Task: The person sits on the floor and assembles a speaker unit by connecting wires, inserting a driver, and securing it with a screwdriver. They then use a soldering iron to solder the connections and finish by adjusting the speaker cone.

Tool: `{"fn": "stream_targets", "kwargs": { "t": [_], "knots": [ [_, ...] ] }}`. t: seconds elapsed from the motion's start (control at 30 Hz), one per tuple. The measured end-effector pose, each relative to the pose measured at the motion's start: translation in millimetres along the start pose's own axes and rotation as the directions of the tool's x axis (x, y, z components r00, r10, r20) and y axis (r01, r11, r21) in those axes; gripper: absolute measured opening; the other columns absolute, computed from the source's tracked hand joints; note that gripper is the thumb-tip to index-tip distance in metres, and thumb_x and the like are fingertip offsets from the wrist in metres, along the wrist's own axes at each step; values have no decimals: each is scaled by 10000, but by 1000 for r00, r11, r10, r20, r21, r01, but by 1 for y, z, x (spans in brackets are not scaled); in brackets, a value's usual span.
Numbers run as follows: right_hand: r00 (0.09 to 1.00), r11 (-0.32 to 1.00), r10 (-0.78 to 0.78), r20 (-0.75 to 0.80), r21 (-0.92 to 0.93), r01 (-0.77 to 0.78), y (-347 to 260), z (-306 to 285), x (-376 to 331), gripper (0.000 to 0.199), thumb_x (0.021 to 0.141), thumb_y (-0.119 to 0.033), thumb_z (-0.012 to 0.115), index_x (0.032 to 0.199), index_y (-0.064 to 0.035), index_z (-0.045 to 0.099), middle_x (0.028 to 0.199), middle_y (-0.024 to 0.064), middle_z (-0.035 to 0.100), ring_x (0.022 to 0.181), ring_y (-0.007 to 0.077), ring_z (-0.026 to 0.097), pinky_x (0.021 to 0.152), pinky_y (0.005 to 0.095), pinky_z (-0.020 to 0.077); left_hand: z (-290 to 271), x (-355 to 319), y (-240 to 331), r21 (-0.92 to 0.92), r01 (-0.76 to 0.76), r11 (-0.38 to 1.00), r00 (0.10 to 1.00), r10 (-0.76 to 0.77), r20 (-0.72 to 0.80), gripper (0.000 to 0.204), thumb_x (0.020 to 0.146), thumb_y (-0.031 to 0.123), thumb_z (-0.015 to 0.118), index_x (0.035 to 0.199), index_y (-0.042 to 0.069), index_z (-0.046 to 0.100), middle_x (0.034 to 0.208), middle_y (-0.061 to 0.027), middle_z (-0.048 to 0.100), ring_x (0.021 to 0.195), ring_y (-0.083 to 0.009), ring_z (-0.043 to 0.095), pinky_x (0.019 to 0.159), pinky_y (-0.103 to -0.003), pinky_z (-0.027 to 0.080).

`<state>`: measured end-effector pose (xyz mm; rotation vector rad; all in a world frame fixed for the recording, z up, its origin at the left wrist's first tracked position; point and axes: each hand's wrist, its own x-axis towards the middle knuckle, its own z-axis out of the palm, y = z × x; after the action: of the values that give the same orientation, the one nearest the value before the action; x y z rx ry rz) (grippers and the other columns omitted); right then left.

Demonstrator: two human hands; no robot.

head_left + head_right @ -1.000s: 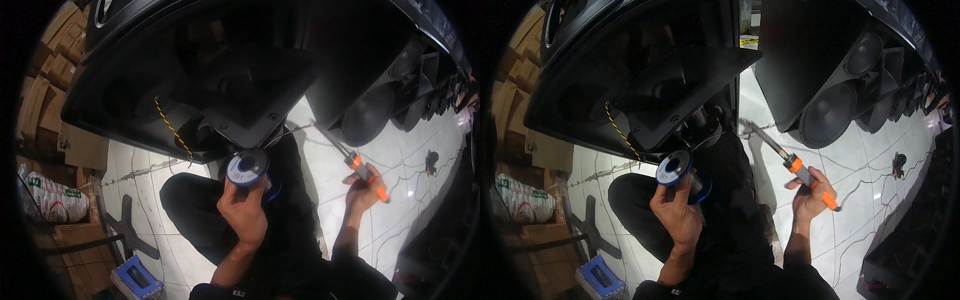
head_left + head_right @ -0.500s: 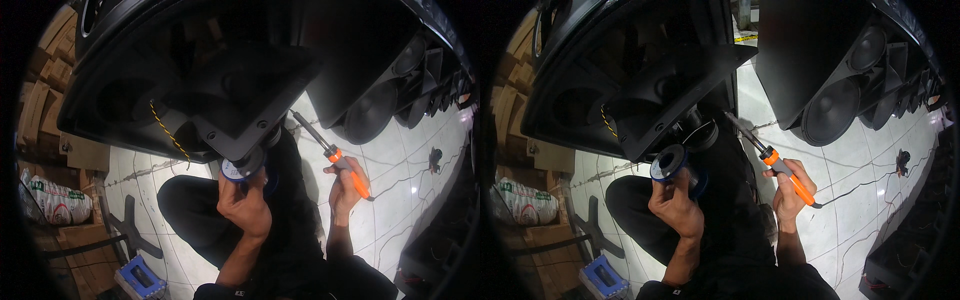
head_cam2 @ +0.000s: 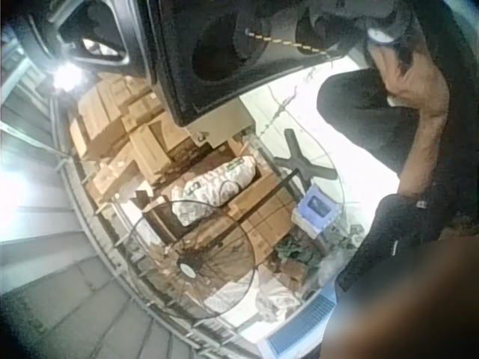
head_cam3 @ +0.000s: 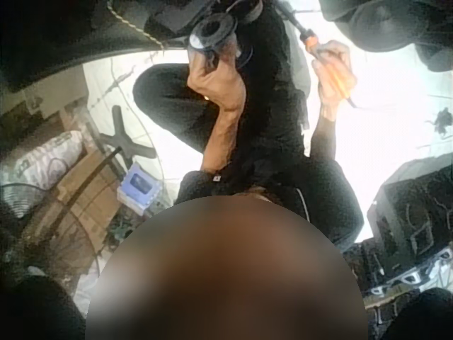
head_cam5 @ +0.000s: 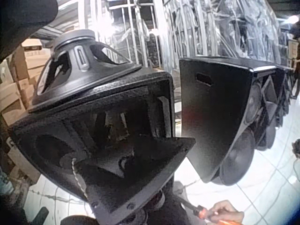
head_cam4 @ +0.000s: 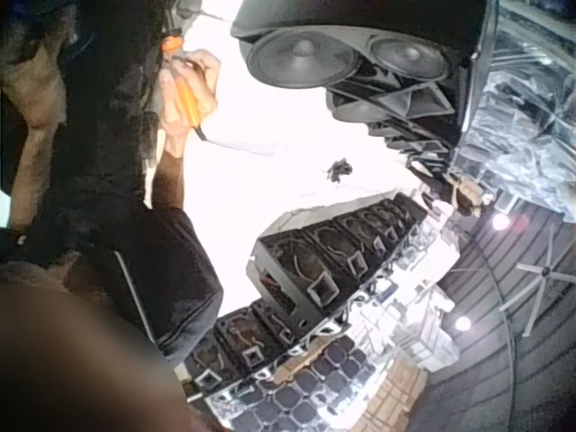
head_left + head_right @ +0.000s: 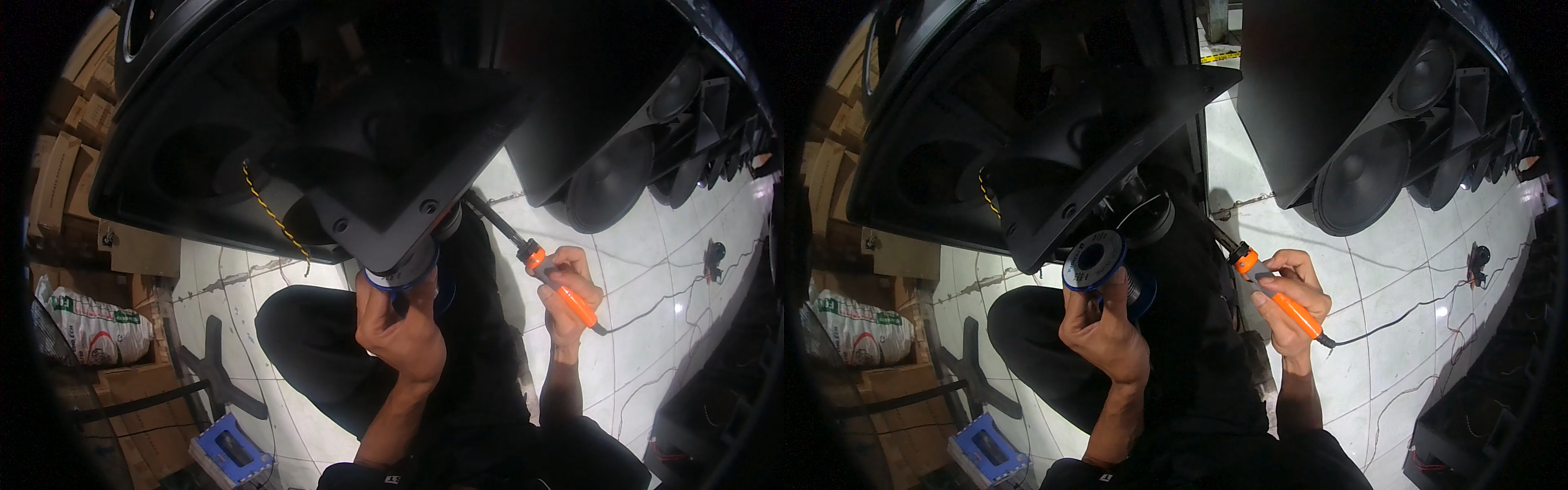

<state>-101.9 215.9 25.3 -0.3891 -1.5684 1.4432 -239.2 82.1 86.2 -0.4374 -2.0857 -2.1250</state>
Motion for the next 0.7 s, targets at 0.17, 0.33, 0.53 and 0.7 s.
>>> {"fn": "stream_targets", "kwargs": {
  "t": [0.17, 0.33, 0.53, 0.7],
  "knots": [
    [1000, 1000, 22, -6, 9, -22, 0, 1, 1, 234, 692, 52, 720, 925, 34, 724, 1043, 184, 575, 927, 232, 576, 828, 343, 459, 2, 0, -2, -12, -5, 1000, 1000, 5, 11, 221, 869, 73, 747, 1070, -8, 706, 958, -18, 663, 838, -67, 586, 732, -212, 437],
    [1000, 1000, 8, 11, 14, -8, 0, 1, 4, 237, 694, 60, 720, 929, 27, 729, 1042, 183, 581, 919, 230, 580, 820, 336, 460, 3, 1, -2, 5, -11, 1000, 1000, 11, -1, 209, 866, 86, 753, 1055, 3, 715, 966, -21, 664, 854, -74, 596, 753, -223, 440],
    [999, 1000, -1, 50, -9, 1, -3, -4, 9, 250, 696, 58, 730, 943, 19, 737, 1052, 185, 587, 900, 228, 592, 795, 327, 474, 4, 1, -4, 107, -84, 991, 996, 82, 18, 186, 858, 100, 765, 1022, 21, 730, 957, -25, 660, 890, -93, 598, 756, -246, 436],
    [995, 999, -21, 92, -36, 25, -11, -6, 17, 260, 691, 60, 741, 947, 17, 739, 1055, 185, 590, 916, 239, 608, 822, 340, 491, 7, 1, -4, 102, -103, 989, 995, 101, 24, 185, 852, 118, 774, 1007, 26, 734, 948, -28, 659, 897, -107, 599, 752, -253, 425]
  ]
}}
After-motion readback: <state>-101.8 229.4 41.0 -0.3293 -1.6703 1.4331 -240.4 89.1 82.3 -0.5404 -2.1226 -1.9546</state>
